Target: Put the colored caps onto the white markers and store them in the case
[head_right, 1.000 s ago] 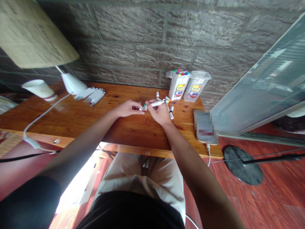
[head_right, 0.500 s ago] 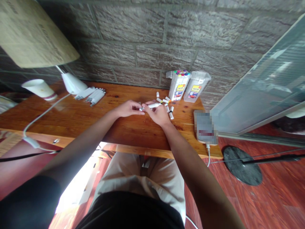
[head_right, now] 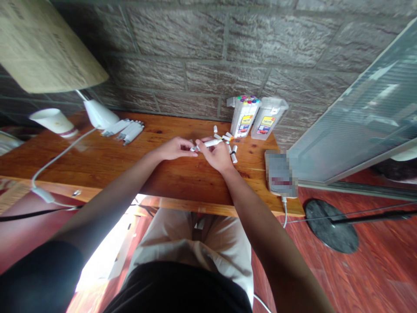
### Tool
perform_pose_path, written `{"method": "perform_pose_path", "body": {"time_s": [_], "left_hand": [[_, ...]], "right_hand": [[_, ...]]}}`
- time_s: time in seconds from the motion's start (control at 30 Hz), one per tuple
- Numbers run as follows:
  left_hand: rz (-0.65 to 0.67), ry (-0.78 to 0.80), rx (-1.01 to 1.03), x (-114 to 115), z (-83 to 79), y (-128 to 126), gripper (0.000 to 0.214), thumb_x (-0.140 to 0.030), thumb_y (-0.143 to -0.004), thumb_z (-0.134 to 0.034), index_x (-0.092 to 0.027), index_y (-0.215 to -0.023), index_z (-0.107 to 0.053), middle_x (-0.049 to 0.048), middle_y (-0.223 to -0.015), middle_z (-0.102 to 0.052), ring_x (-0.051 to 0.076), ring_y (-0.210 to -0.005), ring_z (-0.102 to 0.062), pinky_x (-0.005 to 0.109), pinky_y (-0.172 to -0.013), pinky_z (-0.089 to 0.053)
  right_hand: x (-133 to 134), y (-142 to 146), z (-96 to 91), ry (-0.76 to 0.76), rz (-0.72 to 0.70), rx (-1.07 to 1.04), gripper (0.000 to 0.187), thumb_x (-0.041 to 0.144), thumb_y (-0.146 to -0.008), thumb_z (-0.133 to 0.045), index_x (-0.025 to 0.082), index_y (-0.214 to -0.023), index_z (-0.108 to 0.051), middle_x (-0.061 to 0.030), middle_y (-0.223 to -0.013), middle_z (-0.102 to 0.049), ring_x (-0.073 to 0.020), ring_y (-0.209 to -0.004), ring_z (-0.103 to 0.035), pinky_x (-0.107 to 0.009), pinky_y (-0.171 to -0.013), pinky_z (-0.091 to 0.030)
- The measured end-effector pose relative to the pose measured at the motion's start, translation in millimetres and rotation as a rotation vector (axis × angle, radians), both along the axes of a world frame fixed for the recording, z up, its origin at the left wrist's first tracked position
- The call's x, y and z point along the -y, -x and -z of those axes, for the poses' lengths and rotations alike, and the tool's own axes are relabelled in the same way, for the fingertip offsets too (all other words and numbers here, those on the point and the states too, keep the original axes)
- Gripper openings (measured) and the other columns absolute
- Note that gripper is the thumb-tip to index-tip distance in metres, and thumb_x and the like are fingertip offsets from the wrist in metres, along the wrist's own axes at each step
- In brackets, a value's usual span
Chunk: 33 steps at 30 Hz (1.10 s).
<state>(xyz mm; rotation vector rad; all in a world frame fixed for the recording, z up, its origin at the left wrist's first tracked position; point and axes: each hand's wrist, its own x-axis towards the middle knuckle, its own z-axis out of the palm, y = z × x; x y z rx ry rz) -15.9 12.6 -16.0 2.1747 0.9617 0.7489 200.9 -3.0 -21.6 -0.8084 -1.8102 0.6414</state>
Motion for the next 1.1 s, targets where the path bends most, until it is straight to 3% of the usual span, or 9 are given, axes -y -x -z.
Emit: {"method": "perform_pose_path", "body": {"time_s": [0.3, 0.5, 0.97, 1.1], "left_hand": [[0.01, -0.041, -0.012, 0.3, -1.0, 0.1, 0.036, -0.047, -0.08, -0.074, -0.011, -0.086, -0.077, 0.0009, -0.073, -0.069, 0.011, -0.067, -0.055, 0.023, -0.065, -0.042], [0.003, -0.037, -0.012, 0.7, -1.5, -0.3, 0.036, -0.046, -0.08, -0.075, -0.011, -0.086, -0.078, 0.0005, -0.072, -0.069, 0.011, -0.066, -0.055, 0.023, -0.065, -0.042], [0.005, -0.032, -0.019, -0.5, 0.6, 0.8, 0.035, -0.046, -0.08, -0.075, -0.011, -0.088, -0.078, 0.0018, -0.075, -0.071, 0.012, -0.069, -0.058, 0.023, -0.068, -0.042], [0.003, -0.033, -0.019, -0.8, 1.3, 1.4, 0.037, -0.046, -0.08, -0.075, -0.011, -0.091, -0.078, 0.0033, -0.079, -0.073, 0.014, -0.072, -0.061, 0.024, -0.07, -0.044]], "right_hand": [[0.6, 2.0, -0.2, -0.027, -0.075, 0.029, 0.031, 0.048, -0.093, -0.065, 0.021, -0.08, -0.075, -0.0037, -0.087, -0.077, -0.019, -0.084, -0.071, -0.032, -0.084, -0.053], [1.3, 2.4, -0.8, -0.04, -0.075, 0.051, 0.034, 0.051, -0.094, -0.063, 0.021, -0.084, -0.076, -0.0046, -0.091, -0.078, -0.0193, -0.086, -0.072, -0.033, -0.085, -0.054], [3.0, 0.4, -4.4, 0.004, 0.013, 0.037, 0.041, 0.058, -0.092, -0.062, 0.02, -0.087, -0.077, -0.0053, -0.084, -0.078, -0.0168, -0.07, -0.067, -0.029, -0.065, -0.051], [5.1, 0.8, -7.7, 0.005, 0.053, 0.037, 0.043, 0.06, -0.09, -0.064, 0.02, -0.081, -0.076, -0.0044, -0.075, -0.075, -0.0167, -0.067, -0.066, -0.029, -0.065, -0.05]]}}
